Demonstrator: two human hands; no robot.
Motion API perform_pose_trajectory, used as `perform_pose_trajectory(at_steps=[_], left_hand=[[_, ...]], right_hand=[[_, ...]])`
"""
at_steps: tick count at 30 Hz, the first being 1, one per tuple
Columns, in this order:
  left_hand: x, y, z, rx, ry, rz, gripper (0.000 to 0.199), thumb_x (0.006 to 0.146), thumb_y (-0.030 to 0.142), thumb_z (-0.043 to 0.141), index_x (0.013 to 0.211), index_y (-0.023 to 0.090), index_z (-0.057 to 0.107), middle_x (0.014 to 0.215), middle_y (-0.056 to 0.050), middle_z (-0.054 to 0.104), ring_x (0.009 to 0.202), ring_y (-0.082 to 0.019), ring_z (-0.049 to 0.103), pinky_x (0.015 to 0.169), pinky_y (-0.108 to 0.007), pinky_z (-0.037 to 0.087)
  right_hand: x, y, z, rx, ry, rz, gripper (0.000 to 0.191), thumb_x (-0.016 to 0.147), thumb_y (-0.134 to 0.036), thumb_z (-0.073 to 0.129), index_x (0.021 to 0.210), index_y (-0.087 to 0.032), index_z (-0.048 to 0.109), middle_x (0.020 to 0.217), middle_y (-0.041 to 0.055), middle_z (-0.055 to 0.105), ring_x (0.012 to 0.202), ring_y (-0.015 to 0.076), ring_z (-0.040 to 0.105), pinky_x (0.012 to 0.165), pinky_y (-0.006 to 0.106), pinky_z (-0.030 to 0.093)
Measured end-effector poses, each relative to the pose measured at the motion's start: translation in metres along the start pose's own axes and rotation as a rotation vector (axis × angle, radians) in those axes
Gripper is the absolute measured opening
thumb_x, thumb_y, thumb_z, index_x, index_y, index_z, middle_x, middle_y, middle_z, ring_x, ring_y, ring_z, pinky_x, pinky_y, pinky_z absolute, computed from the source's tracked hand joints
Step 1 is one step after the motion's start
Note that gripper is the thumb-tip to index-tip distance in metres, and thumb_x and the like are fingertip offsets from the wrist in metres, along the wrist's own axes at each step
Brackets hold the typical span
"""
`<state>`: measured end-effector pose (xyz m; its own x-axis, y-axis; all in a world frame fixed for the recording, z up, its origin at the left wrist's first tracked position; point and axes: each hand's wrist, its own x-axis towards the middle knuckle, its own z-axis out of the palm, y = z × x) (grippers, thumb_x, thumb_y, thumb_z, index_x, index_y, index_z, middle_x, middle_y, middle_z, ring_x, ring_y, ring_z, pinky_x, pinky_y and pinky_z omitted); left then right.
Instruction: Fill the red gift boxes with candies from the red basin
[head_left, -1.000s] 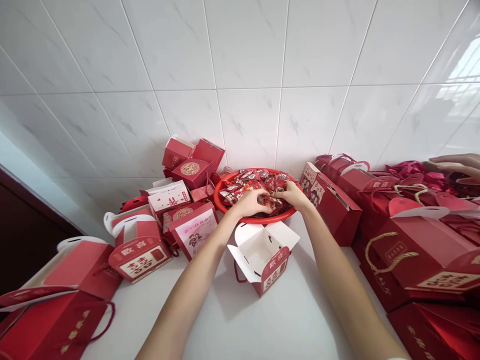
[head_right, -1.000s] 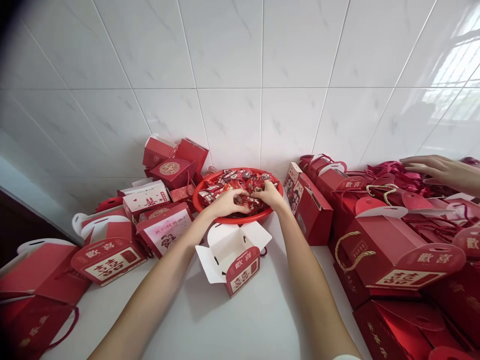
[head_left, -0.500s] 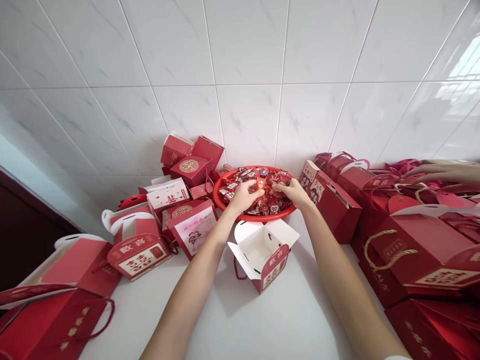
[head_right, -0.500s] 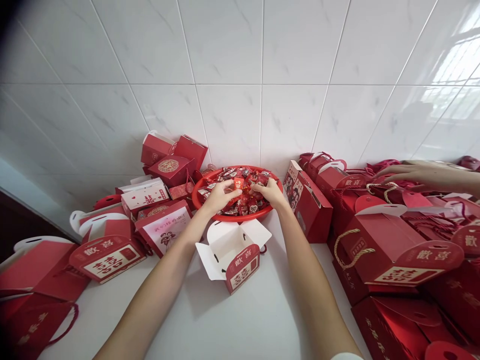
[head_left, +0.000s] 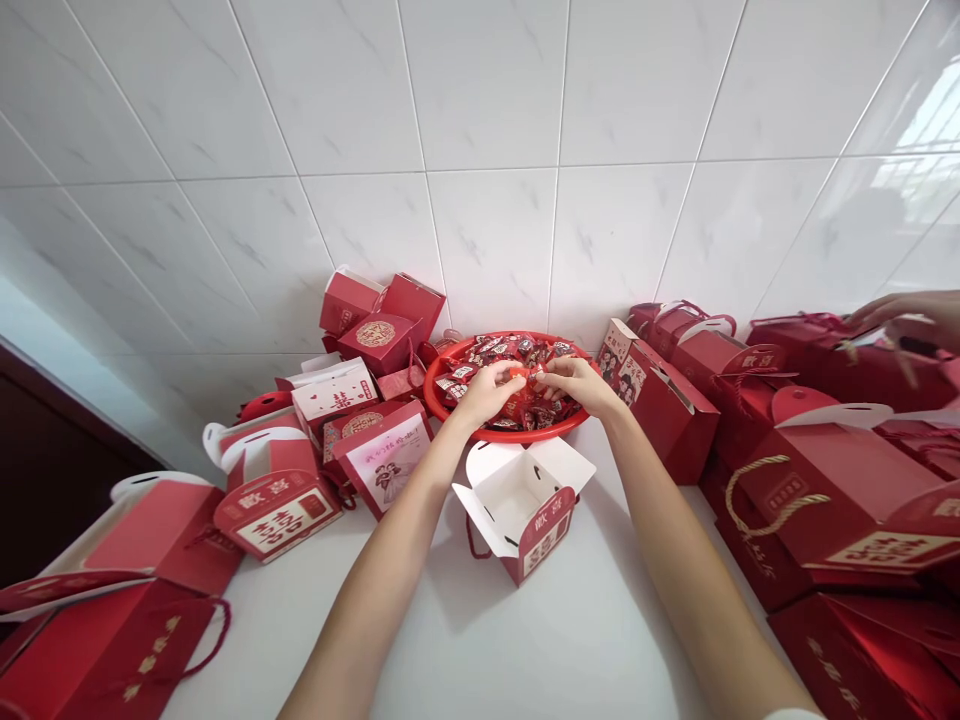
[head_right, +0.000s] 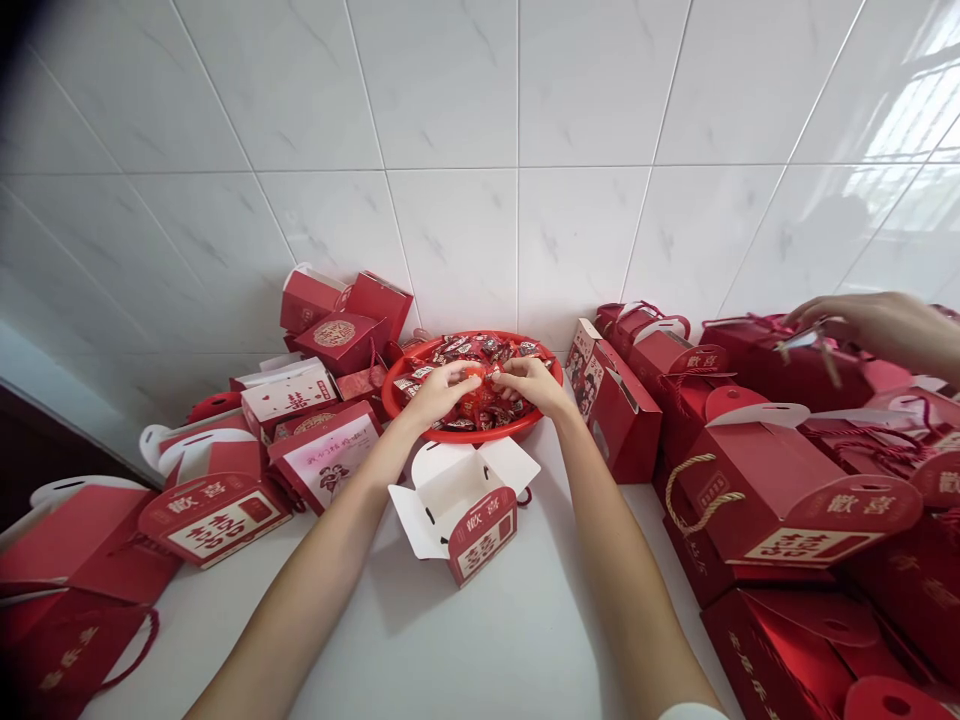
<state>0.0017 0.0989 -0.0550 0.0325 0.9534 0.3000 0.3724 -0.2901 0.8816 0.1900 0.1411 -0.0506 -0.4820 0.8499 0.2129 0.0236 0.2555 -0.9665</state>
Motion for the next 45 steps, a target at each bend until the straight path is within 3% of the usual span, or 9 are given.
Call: perform_pose_trajectory(at_steps=[6, 12, 18, 22, 26, 30, 36, 39, 45], left_hand=[[-0.001, 0.002, -0.003, -0.012, -0.065, -0.004, 0.035, 0.076, 0.033, 0.076, 0.105, 0.015, 0.073, 0.114, -0.012, 0.074, 0.107, -0.027, 0.067, 0.100, -0.042, 0.050], [-0.001, 0.003, -0.003, -0.019, -0.049, 0.011, 0.035, 0.076, 0.036, 0.076, 0.104, 0.015, 0.073, 0.109, -0.011, 0.075, 0.099, -0.026, 0.068, 0.094, -0.040, 0.053], [-0.001, 0.003, -0.002, -0.055, -0.001, 0.040, 0.030, 0.075, 0.031, 0.074, 0.100, 0.015, 0.072, 0.103, -0.009, 0.077, 0.095, -0.024, 0.070, 0.091, -0.039, 0.055], [0.001, 0.001, -0.002, -0.077, 0.044, 0.047, 0.022, 0.076, 0.024, 0.071, 0.096, 0.015, 0.073, 0.106, -0.010, 0.077, 0.102, -0.025, 0.070, 0.095, -0.038, 0.054], [0.001, -0.001, -0.002, -0.085, 0.047, 0.036, 0.021, 0.077, 0.019, 0.068, 0.097, 0.016, 0.074, 0.104, -0.009, 0.077, 0.101, -0.024, 0.070, 0.092, -0.037, 0.055], [0.001, -0.002, -0.002, -0.065, 0.049, 0.032, 0.024, 0.078, 0.016, 0.065, 0.100, 0.016, 0.075, 0.105, -0.008, 0.077, 0.101, -0.023, 0.070, 0.095, -0.037, 0.054], [0.003, -0.006, -0.003, -0.107, 0.083, 0.082, 0.026, 0.076, 0.012, 0.065, 0.101, 0.016, 0.074, 0.111, -0.009, 0.076, 0.104, -0.023, 0.069, 0.098, -0.039, 0.053], [0.003, -0.007, -0.004, -0.147, 0.129, 0.107, 0.026, 0.075, 0.011, 0.067, 0.100, 0.016, 0.073, 0.115, -0.010, 0.075, 0.108, -0.024, 0.069, 0.098, -0.040, 0.053], [0.002, -0.007, -0.005, -0.186, 0.197, 0.151, 0.025, 0.075, 0.010, 0.066, 0.098, 0.017, 0.073, 0.115, -0.010, 0.075, 0.111, -0.025, 0.069, 0.101, -0.042, 0.052]], right_hand=[[-0.001, -0.003, 0.001, 0.049, 0.048, 0.014, 0.038, 0.059, -0.053, 0.084, 0.066, -0.020, 0.066, 0.060, -0.0003, 0.065, 0.057, 0.0139, 0.059, 0.062, 0.028, 0.051], [0.001, -0.001, 0.002, 0.176, 0.208, -0.037, 0.036, 0.056, -0.045, 0.085, 0.064, -0.021, 0.059, 0.072, -0.0009, 0.065, 0.068, 0.0142, 0.059, 0.065, 0.028, 0.050], [0.003, 0.002, 0.003, -0.014, 0.183, -0.088, 0.034, 0.058, -0.043, 0.082, 0.073, -0.020, 0.062, 0.073, 0.0003, 0.066, 0.070, 0.0160, 0.060, 0.069, 0.030, 0.048], [0.000, -0.002, 0.000, -0.174, -0.049, -0.076, 0.035, 0.056, -0.041, 0.085, 0.070, -0.019, 0.062, 0.068, -0.0017, 0.064, 0.065, 0.0140, 0.057, 0.062, 0.027, 0.045], [-0.001, -0.007, -0.002, -0.412, -0.262, 0.021, 0.022, 0.052, -0.021, 0.082, 0.065, -0.019, 0.065, 0.061, -0.0033, 0.062, 0.060, 0.0134, 0.055, 0.057, 0.026, 0.041], [0.000, -0.009, -0.002, -0.421, -0.208, 0.001, 0.005, 0.063, -0.017, 0.067, 0.067, -0.019, 0.067, 0.066, -0.0010, 0.067, 0.064, 0.0148, 0.059, 0.063, 0.027, 0.044], [0.000, -0.012, 0.002, -0.131, 0.061, -0.061, 0.011, 0.065, -0.029, 0.068, 0.070, -0.019, 0.066, 0.073, -0.0008, 0.066, 0.071, 0.0147, 0.057, 0.067, 0.027, 0.045], [0.001, -0.011, 0.011, 0.059, 0.151, 0.025, 0.012, 0.065, -0.031, 0.067, 0.070, -0.021, 0.062, 0.071, -0.0031, 0.059, 0.069, 0.0125, 0.051, 0.064, 0.024, 0.044], [0.005, -0.006, 0.025, 0.211, 0.151, 0.171, 0.009, 0.068, -0.029, 0.063, 0.071, -0.021, 0.058, 0.084, -0.0004, 0.052, 0.078, 0.0149, 0.052, 0.064, 0.028, 0.055]])
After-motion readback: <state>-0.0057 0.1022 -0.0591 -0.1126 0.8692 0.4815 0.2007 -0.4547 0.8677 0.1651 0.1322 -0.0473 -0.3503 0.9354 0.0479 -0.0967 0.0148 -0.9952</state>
